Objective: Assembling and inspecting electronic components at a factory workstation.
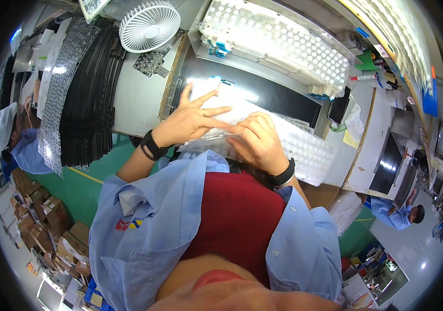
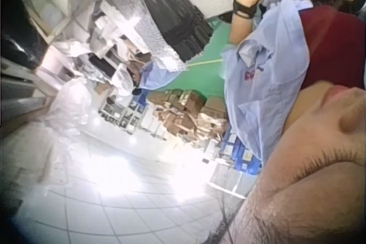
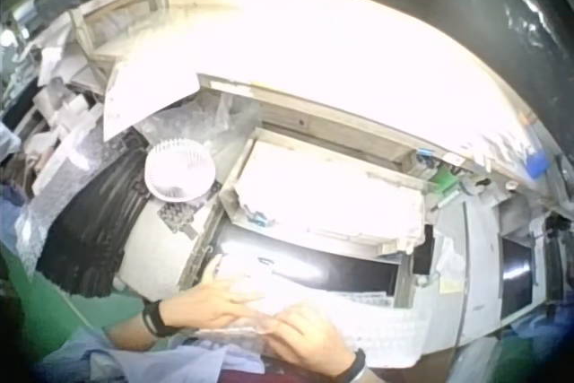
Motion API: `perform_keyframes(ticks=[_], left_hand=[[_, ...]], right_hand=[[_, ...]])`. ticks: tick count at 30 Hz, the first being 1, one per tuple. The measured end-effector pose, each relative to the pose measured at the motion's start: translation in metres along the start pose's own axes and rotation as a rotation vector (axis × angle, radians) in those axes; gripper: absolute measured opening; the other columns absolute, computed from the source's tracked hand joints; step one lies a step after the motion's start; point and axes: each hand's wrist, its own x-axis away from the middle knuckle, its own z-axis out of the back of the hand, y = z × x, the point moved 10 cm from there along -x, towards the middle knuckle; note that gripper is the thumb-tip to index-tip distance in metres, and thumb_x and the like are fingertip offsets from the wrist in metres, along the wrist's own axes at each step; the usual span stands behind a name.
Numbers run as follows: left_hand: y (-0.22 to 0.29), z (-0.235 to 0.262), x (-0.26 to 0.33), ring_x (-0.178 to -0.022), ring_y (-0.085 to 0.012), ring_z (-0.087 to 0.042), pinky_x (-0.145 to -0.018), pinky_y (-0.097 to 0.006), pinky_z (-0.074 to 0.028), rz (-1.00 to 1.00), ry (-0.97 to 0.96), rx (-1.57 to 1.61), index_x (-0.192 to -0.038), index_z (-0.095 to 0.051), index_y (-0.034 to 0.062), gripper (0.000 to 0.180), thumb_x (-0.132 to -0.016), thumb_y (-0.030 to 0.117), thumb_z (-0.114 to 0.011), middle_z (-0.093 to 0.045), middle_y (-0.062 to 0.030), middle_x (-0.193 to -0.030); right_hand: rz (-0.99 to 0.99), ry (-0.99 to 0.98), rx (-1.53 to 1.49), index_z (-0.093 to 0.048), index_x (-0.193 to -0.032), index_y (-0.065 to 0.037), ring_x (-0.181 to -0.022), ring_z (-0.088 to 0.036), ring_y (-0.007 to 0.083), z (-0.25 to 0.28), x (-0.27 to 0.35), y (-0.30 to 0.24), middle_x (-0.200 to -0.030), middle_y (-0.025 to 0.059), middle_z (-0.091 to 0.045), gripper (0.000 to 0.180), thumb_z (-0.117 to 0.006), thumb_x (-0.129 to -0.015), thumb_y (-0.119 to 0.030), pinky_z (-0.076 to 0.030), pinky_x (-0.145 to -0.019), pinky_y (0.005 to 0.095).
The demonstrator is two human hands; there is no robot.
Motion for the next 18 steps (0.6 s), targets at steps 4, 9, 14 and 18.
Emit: perform_keyframes(ticks=[4, 9, 14, 18], left_hand=[[-0.073, -0.004, 0.044, -0.125, -0.0307, -0.037, -0.101, -0.062, -0.007, 0.464, 0.103, -0.271, -0.121, -0.056, 0.0205, 0.037, -0.088, 0.035, -0.050, -0.051, -0.0096, -0.127], [-0.128, 0.020, 0.098, -0.111, -0.0259, -0.050, -0.099, -0.054, -0.026, 0.801, 0.292, -0.272, -0.121, -0.055, 0.0086, 0.036, -0.089, 0.026, -0.051, -0.054, -0.0122, -0.122], [-0.089, 0.034, 0.045, -0.099, -0.0166, -0.056, -0.081, -0.025, -0.044, 0.656, 0.479, 0.565, -0.120, -0.055, 0.0058, 0.037, -0.084, 0.007, -0.058, -0.059, -0.0105, -0.112], [-0.034, 0.053, 0.005, -0.106, -0.0223, -0.053, -0.089, -0.032, -0.041, 0.222, 0.390, 0.226, -0.119, -0.057, 0.0085, 0.038, -0.082, 0.003, -0.058, -0.057, -0.0117, -0.114]], right_hand=[[-0.030, 0.026, -0.026, -0.060, -0.090, -0.009, -0.078, -0.053, 0.0231, 0.003, 0.001, 0.008, -0.081, 0.0040, -0.055, 0.025, -0.071, -0.068, -0.012, -0.042, -0.078, 0.0359], [-0.044, 0.024, -0.012, -0.059, -0.089, -0.009, -0.079, -0.054, 0.0222, 0.001, -0.002, 0.005, -0.081, 0.0037, -0.056, 0.023, -0.071, -0.069, -0.012, -0.042, -0.078, 0.0352], [-0.061, 0.050, 0.015, -0.060, -0.089, -0.010, -0.081, -0.055, 0.0215, 0.002, 0.003, 0.009, -0.081, 0.0033, -0.056, 0.024, -0.071, -0.068, -0.014, -0.042, -0.078, 0.0351], [-0.064, 0.043, 0.026, -0.060, -0.090, -0.010, -0.081, -0.055, 0.0211, 0.002, 0.003, 0.008, -0.082, 0.0032, -0.057, 0.025, -0.072, -0.068, -0.014, -0.042, -0.079, 0.0351]])
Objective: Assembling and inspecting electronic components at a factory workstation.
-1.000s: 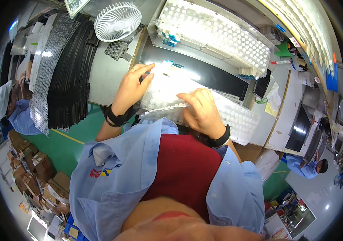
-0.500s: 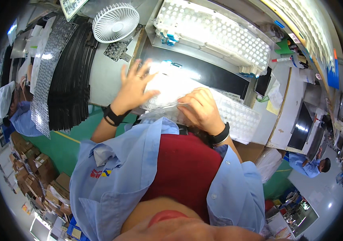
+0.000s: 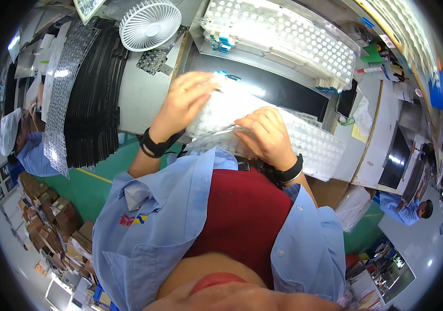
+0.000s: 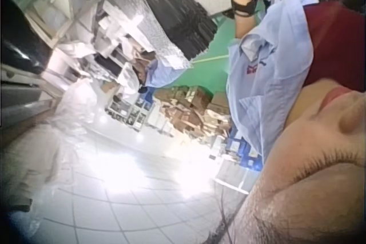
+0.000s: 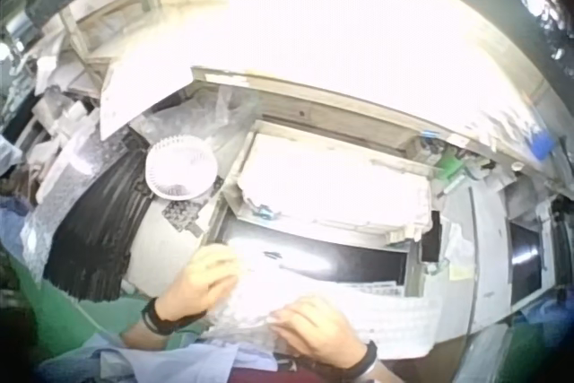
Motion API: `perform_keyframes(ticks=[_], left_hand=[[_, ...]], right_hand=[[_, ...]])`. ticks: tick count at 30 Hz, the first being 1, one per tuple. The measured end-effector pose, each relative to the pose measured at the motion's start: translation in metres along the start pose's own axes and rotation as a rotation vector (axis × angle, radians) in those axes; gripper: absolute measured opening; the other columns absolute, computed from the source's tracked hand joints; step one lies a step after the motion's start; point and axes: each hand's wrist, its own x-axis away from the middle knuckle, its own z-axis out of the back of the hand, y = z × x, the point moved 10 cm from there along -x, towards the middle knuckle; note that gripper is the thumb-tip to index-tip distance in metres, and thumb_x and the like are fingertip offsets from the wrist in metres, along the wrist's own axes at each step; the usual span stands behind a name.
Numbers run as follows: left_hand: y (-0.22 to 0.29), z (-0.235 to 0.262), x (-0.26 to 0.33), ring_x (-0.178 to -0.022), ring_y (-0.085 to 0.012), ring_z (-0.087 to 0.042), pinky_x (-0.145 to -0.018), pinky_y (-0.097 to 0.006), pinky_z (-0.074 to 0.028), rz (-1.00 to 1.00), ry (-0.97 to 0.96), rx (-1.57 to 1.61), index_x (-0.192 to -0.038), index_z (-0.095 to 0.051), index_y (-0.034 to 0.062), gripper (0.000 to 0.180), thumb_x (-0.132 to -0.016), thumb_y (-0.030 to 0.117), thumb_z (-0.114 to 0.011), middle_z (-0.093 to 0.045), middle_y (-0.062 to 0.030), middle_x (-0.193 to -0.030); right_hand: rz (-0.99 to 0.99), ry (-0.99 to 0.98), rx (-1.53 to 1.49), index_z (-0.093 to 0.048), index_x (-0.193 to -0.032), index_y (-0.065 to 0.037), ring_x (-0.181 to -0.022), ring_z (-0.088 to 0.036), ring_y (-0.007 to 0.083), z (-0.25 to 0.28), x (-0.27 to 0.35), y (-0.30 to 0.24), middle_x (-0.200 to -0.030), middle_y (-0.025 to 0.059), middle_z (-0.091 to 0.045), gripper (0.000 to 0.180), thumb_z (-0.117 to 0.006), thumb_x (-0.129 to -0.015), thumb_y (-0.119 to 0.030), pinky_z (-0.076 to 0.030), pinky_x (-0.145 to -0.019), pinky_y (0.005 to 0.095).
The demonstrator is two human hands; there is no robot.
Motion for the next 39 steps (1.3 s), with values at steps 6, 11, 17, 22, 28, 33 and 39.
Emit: perform_keyframes(ticks=[6, 11, 17, 22, 28, 33, 39], left_hand=[[-0.029, 0.009, 0.013, -0.106, -0.0311, -0.051, -0.091, -0.036, -0.039, 0.236, 0.179, 0.018, -0.107, -0.062, 0.0053, 0.026, -0.081, 0.008, -0.060, -0.058, -0.0140, -0.112], [-0.045, -0.003, 0.024, -0.097, -0.0289, -0.056, -0.086, -0.034, -0.043, 0.462, 0.101, 0.208, -0.099, -0.065, 0.0050, 0.020, -0.080, 0.009, -0.063, -0.061, -0.0132, -0.104], [0.002, 0.003, 0.036, -0.084, -0.0187, -0.061, -0.079, -0.028, -0.046, 0.166, -0.060, 0.832, -0.090, -0.062, -0.0008, 0.010, -0.080, 0.000, -0.061, -0.063, -0.0137, -0.094], [-0.031, 0.013, 0.015, -0.091, -0.0221, -0.058, -0.082, -0.029, -0.044, 0.369, 0.050, 0.482, -0.103, -0.060, -0.0030, 0.023, -0.087, 0.011, -0.055, -0.063, -0.0117, -0.098], [-0.027, -0.001, -0.004, -0.103, -0.0304, -0.049, -0.089, -0.036, -0.040, 0.189, 0.025, -0.159, -0.104, -0.062, 0.0030, 0.029, -0.078, 0.014, -0.064, -0.056, -0.0139, -0.113], [-0.017, -0.001, 0.001, -0.103, -0.0276, -0.052, -0.088, -0.038, -0.039, 0.186, 0.010, 0.081, -0.096, -0.063, 0.0052, 0.023, -0.075, 0.013, -0.067, -0.059, -0.0106, -0.108], [-0.012, -0.011, 0.018, -0.100, -0.0318, -0.055, -0.089, -0.038, -0.043, 0.181, 0.096, -0.063, -0.106, -0.059, -0.0003, 0.032, -0.077, 0.014, -0.061, -0.060, -0.0168, -0.106]], right_hand=[[-0.006, 0.009, -0.008, -0.060, -0.091, -0.009, -0.082, -0.055, 0.0214, 0.002, 0.000, -0.001, -0.083, 0.0033, -0.058, 0.025, -0.071, -0.069, -0.013, -0.042, -0.080, 0.0357], [-0.034, 0.000, 0.003, -0.060, -0.092, -0.009, -0.087, -0.056, 0.0224, -0.002, 0.002, 0.004, -0.088, 0.0044, -0.059, 0.025, -0.071, -0.069, -0.014, -0.042, -0.081, 0.0365], [-0.055, -0.001, 0.097, -0.059, -0.091, -0.009, -0.093, -0.056, 0.0226, 0.002, -0.002, 0.000, -0.095, 0.0059, -0.060, 0.029, -0.073, -0.068, -0.018, -0.038, -0.091, 0.0439], [-0.036, 0.059, -0.027, -0.055, -0.099, -0.007, -0.091, -0.057, 0.0205, 0.001, 0.008, -0.005, -0.094, 0.0054, -0.060, 0.037, -0.073, -0.069, -0.020, -0.035, -0.092, 0.0457], [-0.142, 0.010, 0.052, -0.053, -0.106, -0.006, -0.087, -0.057, 0.0184, 0.003, -0.001, 0.007, -0.093, 0.0041, -0.060, 0.042, -0.072, -0.071, -0.021, -0.034, -0.093, 0.0443], [-0.066, -0.036, 0.109, -0.055, -0.103, -0.004, -0.087, -0.056, 0.0208, 0.001, -0.007, 0.003, -0.091, 0.0053, -0.059, 0.039, -0.071, -0.072, -0.022, -0.035, -0.092, 0.0439], [-0.200, -0.144, 0.093, -0.055, -0.101, -0.002, -0.088, -0.052, 0.0329, 0.007, 0.004, 0.005, -0.093, 0.0147, -0.057, 0.035, -0.069, -0.074, -0.019, -0.039, -0.082, 0.0429]])
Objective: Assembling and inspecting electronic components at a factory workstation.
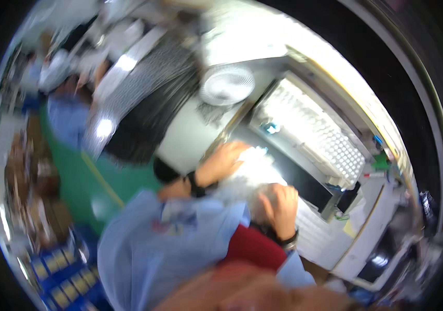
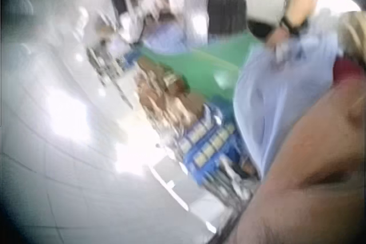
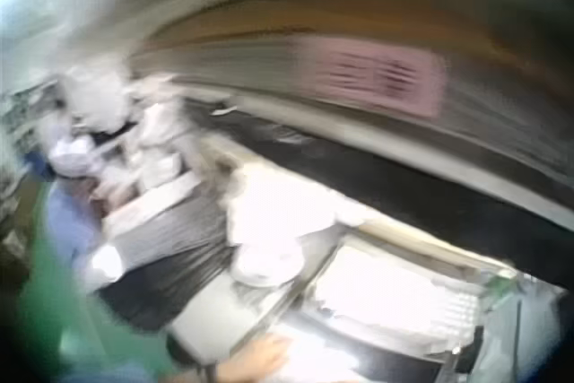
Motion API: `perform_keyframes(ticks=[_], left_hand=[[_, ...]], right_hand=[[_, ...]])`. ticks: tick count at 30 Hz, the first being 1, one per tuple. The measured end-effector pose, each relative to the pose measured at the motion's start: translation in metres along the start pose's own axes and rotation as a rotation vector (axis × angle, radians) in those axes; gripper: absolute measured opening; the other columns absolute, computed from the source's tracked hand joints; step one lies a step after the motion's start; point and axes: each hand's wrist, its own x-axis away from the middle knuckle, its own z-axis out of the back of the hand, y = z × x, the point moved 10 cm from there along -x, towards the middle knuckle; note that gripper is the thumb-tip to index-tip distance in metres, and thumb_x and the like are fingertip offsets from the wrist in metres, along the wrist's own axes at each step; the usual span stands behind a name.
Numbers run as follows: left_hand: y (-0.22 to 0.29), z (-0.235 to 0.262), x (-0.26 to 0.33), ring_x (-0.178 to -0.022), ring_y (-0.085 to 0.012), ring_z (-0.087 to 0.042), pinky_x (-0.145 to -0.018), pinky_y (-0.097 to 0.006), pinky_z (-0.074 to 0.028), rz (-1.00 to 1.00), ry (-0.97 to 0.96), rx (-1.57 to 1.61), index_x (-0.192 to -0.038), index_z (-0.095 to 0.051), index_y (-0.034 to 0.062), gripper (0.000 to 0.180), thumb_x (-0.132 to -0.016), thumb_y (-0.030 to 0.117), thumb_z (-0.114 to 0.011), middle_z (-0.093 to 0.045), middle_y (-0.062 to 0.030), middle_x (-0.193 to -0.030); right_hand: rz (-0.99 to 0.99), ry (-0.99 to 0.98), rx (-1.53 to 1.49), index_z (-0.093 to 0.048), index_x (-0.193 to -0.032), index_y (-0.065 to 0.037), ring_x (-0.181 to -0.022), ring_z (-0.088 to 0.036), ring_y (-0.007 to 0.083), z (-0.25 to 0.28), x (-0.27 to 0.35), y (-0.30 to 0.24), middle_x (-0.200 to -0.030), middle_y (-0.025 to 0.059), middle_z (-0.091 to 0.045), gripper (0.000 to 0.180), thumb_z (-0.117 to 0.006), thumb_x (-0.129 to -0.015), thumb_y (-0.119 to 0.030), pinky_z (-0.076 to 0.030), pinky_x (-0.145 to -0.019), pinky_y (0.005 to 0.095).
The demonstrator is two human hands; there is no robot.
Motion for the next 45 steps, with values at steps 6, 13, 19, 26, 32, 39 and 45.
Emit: perform_keyframes(ticks=[6, 13, 19, 26, 32, 39, 45], left_hand=[[0.002, 0.026, 0.013, -0.099, -0.0271, -0.055, -0.087, -0.037, -0.042, -0.099, 0.176, 0.041, -0.103, -0.059, 0.0049, 0.023, -0.081, 0.013, -0.060, -0.060, -0.0093, -0.103], [-0.003, 0.014, 0.003, -0.079, -0.0201, -0.061, -0.071, -0.031, -0.047, 0.037, -0.023, 0.405, -0.109, -0.056, 0.0038, 0.027, -0.083, 0.010, -0.057, -0.063, -0.0096, -0.095], [-0.022, 0.005, 0.006, -0.072, -0.0112, -0.059, -0.065, -0.026, -0.047, 0.189, -0.069, 0.532, -0.112, -0.058, 0.0034, 0.030, -0.083, 0.010, -0.055, -0.065, -0.0090, -0.089], [-0.021, -0.009, 0.005, -0.067, -0.0064, -0.054, -0.061, -0.023, -0.044, 0.195, -0.214, 0.504, -0.106, -0.062, 0.0026, 0.025, -0.083, 0.010, -0.056, -0.065, -0.0038, -0.084], [-0.017, -0.010, 0.007, -0.078, -0.0125, -0.060, -0.071, -0.027, -0.047, 0.134, -0.255, 0.624, -0.094, -0.065, 0.0026, 0.019, -0.077, 0.009, -0.063, -0.065, -0.0064, -0.088], [0.012, 0.009, 0.002, -0.108, -0.0229, -0.053, -0.096, -0.034, -0.036, -0.138, -0.219, 0.770, -0.097, -0.066, 0.0049, 0.019, -0.079, 0.004, -0.061, -0.059, -0.0105, -0.113], [-0.023, -0.022, -0.011, -0.119, -0.0189, -0.045, -0.100, -0.033, -0.033, 0.056, -0.346, 1.087, -0.112, -0.060, 0.0000, 0.036, -0.094, 0.027, -0.045, -0.045, -0.0106, -0.133]], right_hand=[[0.040, 0.024, 0.107, -0.055, -0.105, -0.002, -0.082, -0.054, 0.0309, -0.008, -0.001, 0.000, -0.090, 0.0148, -0.059, 0.040, -0.070, -0.076, -0.024, -0.041, -0.076, 0.0362], [0.052, -0.101, 0.282, -0.054, -0.101, 0.000, -0.083, -0.055, 0.0322, -0.024, -0.021, 0.010, -0.088, 0.0152, -0.059, 0.042, -0.067, -0.078, -0.032, -0.042, -0.071, 0.0380], [0.068, -0.003, 0.112, -0.051, -0.102, 0.001, -0.087, -0.053, 0.0335, -0.023, -0.019, 0.015, -0.094, 0.0170, -0.057, 0.042, -0.070, -0.076, -0.026, -0.041, -0.077, 0.0386], [0.078, 0.048, 0.036, -0.051, -0.103, 0.002, -0.098, -0.050, 0.0350, -0.021, -0.006, 0.010, -0.107, 0.0185, -0.054, 0.040, -0.069, -0.076, -0.022, -0.040, -0.086, 0.0401], [0.065, 0.042, 0.073, -0.051, -0.105, 0.000, -0.101, -0.049, 0.0359, -0.019, 0.002, 0.007, -0.110, 0.0201, -0.053, 0.039, -0.069, -0.077, -0.021, -0.038, -0.088, 0.0418], [0.048, 0.012, -0.012, -0.054, -0.099, -0.001, -0.097, -0.052, 0.0337, -0.010, -0.005, 0.011, -0.102, 0.0173, -0.057, 0.035, -0.070, -0.076, -0.021, -0.039, -0.086, 0.0398], [0.056, -0.047, -0.083, -0.055, -0.093, -0.002, -0.089, -0.055, 0.0319, -0.015, -0.002, 0.011, -0.090, 0.0133, -0.059, 0.032, -0.072, -0.074, -0.020, -0.040, -0.080, 0.0374]])
